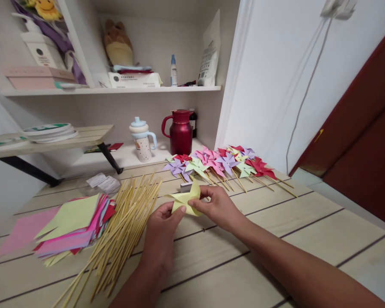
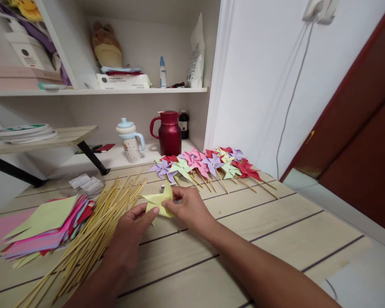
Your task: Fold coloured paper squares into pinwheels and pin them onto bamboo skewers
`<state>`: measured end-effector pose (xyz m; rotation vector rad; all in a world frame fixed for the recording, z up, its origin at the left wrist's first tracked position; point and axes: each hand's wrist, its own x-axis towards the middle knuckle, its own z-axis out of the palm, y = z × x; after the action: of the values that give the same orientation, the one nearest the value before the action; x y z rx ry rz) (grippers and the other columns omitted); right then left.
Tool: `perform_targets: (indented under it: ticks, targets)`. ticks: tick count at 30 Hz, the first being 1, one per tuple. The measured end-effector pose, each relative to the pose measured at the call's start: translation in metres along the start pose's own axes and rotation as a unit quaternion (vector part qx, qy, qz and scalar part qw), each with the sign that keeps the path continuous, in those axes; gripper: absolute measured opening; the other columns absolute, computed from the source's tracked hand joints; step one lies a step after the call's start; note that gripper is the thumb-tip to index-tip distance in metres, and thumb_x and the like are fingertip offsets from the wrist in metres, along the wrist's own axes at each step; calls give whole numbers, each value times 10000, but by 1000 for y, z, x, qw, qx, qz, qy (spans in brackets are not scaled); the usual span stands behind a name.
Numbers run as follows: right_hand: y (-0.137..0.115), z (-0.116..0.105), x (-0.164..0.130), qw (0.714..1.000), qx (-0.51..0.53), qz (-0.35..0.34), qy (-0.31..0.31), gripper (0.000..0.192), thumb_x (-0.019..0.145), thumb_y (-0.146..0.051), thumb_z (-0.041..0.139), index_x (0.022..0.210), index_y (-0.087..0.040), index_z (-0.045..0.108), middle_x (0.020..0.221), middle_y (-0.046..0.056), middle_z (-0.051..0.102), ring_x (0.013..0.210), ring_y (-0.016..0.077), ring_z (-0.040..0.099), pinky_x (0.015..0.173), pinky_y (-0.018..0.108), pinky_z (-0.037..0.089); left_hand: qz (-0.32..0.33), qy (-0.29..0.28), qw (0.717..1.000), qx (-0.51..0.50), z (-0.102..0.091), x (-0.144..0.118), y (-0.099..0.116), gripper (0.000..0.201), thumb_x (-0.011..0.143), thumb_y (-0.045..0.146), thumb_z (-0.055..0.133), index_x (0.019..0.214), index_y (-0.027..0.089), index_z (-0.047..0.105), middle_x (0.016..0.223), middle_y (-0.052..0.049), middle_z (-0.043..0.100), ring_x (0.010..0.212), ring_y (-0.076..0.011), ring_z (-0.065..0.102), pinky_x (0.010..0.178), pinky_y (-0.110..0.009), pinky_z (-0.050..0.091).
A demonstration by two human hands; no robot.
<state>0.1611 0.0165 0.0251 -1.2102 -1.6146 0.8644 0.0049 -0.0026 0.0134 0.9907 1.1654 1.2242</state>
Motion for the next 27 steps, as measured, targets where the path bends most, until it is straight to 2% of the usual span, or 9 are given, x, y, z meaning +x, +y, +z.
perform_targets:
  ticks: [10,17,27]
  targets:
    - [2,0,1,1000,13,-3,-14,77,743,-202,638,747,-139,684,686,1,619,642,137,523,583,237,405,8,3,1000,15,-1,3,-5,285,649,338,776,862,148,765,822,-56,766,778,-193,662,717,-270,468]
    - [1,2,-1,999,31,6,-20,94,735,-192,641,771,-132,706,711,15,660,656,146,558,606,243,433,56,14,998,22,0,6,-8,223,666,303,740,843,172,775,964,-51,746,903,-215,647,797,-285,468]
    - [1,4,0,999,32,5,-10,98,721,-188,655,774,-137,719,710,20,671,662,154,568,611,252,435,87,37,995,29,2,4,-7,199,674,276,715,836,185,789,995,-51,735,931,-227,647,828,-301,469]
